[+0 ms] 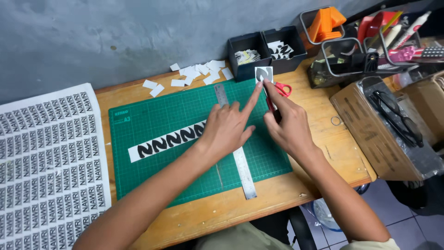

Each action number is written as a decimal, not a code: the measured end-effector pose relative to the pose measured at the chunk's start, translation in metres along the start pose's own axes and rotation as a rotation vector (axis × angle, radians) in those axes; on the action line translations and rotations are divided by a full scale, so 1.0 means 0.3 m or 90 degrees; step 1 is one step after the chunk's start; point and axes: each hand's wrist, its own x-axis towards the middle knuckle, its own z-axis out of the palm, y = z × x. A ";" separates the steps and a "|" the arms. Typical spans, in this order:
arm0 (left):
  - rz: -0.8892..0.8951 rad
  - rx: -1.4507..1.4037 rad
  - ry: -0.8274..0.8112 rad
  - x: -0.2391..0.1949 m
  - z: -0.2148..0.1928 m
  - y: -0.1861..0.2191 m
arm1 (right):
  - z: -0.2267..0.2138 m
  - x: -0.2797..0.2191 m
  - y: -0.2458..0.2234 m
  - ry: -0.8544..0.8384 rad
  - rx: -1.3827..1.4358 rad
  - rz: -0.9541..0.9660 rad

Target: The person uses a metal ruler and a red utility knife to cut a printed sheet of paper on a green cutting mat. They repeatedly align the ruler, slice along its edge to separate individual letter stickers, and place the cut pieces into a nearby container.

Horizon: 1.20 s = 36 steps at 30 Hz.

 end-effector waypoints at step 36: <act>-0.048 -0.024 -0.034 0.015 0.052 -0.012 | -0.007 0.083 0.150 -0.142 0.000 0.159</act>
